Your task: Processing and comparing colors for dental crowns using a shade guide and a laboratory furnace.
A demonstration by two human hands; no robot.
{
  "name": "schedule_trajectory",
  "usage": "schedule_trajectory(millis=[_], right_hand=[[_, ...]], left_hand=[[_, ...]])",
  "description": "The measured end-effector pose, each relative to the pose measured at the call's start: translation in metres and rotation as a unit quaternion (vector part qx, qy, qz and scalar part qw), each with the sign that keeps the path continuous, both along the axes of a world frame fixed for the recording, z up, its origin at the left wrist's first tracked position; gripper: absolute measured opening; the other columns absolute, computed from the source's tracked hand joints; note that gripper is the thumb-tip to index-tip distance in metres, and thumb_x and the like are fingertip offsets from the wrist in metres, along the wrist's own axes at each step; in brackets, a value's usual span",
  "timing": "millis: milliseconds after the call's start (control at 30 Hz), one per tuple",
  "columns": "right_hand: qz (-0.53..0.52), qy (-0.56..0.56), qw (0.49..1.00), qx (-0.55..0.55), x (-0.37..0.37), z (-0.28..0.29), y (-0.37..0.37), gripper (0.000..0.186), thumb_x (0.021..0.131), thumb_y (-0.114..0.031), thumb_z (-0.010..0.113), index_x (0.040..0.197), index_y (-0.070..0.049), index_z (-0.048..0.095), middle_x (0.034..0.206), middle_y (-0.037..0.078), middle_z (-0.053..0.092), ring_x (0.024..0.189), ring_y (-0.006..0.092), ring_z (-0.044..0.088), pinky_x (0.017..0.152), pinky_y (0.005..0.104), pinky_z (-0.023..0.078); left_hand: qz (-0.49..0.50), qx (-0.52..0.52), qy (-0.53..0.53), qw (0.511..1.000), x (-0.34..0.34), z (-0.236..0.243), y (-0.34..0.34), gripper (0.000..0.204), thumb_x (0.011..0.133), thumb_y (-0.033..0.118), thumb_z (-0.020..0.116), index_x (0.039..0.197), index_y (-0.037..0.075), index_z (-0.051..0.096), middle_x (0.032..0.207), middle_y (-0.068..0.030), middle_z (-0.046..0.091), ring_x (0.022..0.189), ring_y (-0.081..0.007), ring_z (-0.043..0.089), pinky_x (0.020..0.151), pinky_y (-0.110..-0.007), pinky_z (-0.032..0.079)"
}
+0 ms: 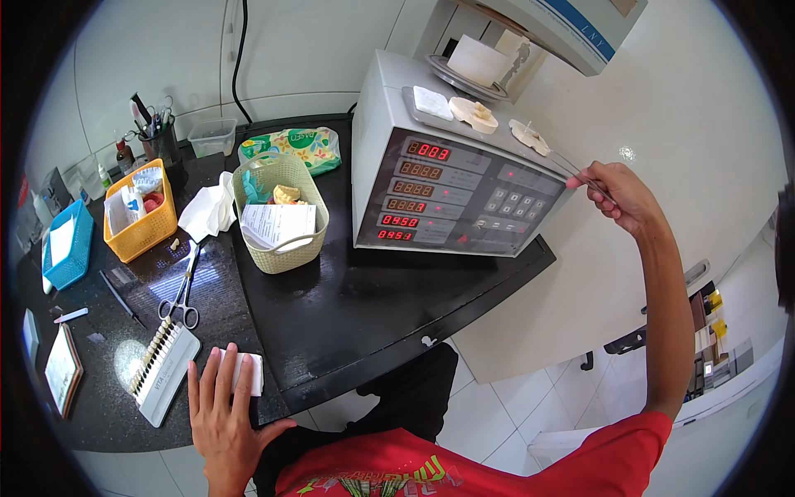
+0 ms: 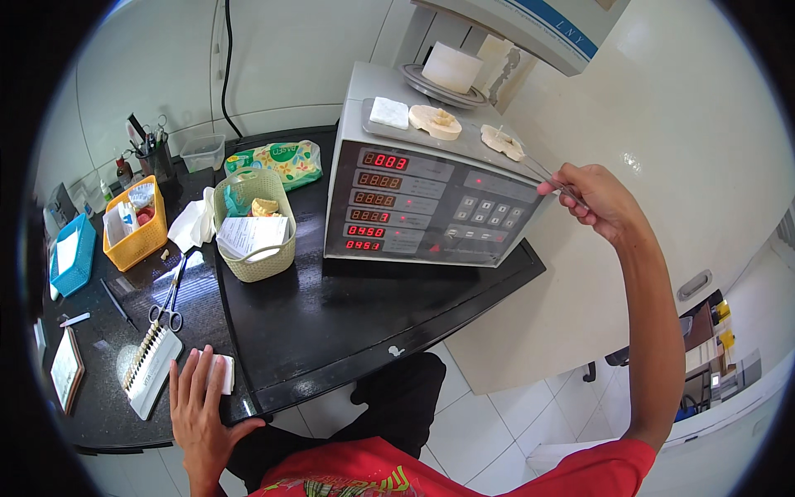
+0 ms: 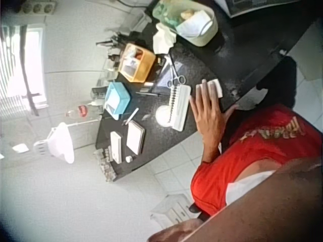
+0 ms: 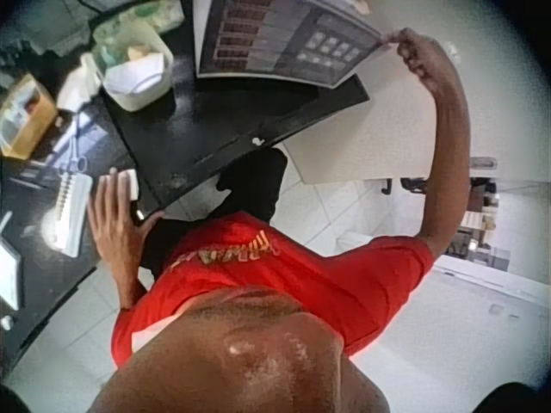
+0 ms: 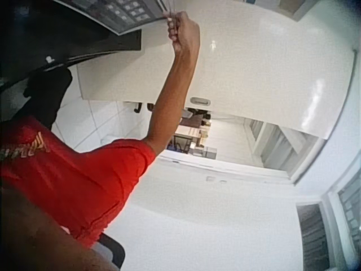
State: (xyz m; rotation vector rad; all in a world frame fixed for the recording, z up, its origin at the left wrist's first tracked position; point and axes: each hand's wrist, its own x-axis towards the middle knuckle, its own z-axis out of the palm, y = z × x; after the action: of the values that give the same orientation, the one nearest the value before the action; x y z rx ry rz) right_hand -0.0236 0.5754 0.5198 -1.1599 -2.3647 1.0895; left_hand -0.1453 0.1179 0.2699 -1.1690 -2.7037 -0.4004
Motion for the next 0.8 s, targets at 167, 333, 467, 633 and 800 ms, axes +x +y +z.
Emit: schedule_trajectory(millis=[167,333,467,633,800], right_hand=[[-0.013,-0.055,0.996,0.074,-0.007,0.008,-0.003,0.026,0.083,-0.021,0.058,0.081,0.001,0.072,0.054,-0.004,0.043,0.046,0.005,0.035,0.041,0.0217,0.025],[-0.008,-0.096,0.985,0.14,-0.009,0.011,-0.003,0.026,0.085,-0.022,0.058,0.079,0.0,0.072,0.052,-0.004,0.046,0.044,0.0032,0.036,0.038,0.0209,0.026],[0.018,-0.135,0.975,0.174,-0.01,0.014,0.0,0.025,0.084,-0.022,0.059,0.078,-0.002,0.073,0.053,-0.003,0.047,0.045,0.0053,0.039,0.039,0.0248,0.029],[0.05,-0.183,0.941,0.281,-0.023,0.017,0.014,0.029,0.081,-0.027,0.061,0.077,-0.001,0.073,0.053,-0.001,0.048,0.044,0.008,0.04,0.039,0.0262,0.029],[0.059,-0.227,0.926,0.297,-0.033,0.031,0.01,0.033,0.081,-0.029,0.059,0.076,0.002,0.072,0.055,0.002,0.051,0.046,0.011,0.044,0.042,0.0282,0.034]], left_hand=[[-0.003,0.005,0.0,1.0,0.0,0.0,-0.001,0.106,0.056,0.059,0.08,0.14,0.003,0.048,0.146,-0.0157,0.047,0.139,-0.0361,0.04,0.119,-0.058,0.02],[-0.012,0.017,0.01,1.0,0.001,-0.002,-0.005,0.102,0.057,0.056,0.08,0.139,0.003,0.05,0.145,-0.015,0.047,0.137,-0.036,0.041,0.118,-0.058,0.021],[-0.014,0.019,0.028,0.999,0.001,-0.004,-0.007,0.106,0.052,0.055,0.081,0.139,0.004,0.05,0.145,-0.0123,0.048,0.138,-0.033,0.041,0.12,-0.054,0.021],[-0.041,0.039,0.029,0.998,-0.004,-0.005,-0.005,0.099,0.061,0.051,0.081,0.142,0.004,0.047,0.146,-0.0129,0.047,0.137,-0.0341,0.041,0.118,-0.052,0.025],[-0.048,0.048,0.072,0.995,-0.007,-0.009,0.002,0.098,0.063,0.053,0.079,0.142,0.004,0.048,0.145,-0.0118,0.048,0.135,-0.0328,0.044,0.118,-0.051,0.026]])
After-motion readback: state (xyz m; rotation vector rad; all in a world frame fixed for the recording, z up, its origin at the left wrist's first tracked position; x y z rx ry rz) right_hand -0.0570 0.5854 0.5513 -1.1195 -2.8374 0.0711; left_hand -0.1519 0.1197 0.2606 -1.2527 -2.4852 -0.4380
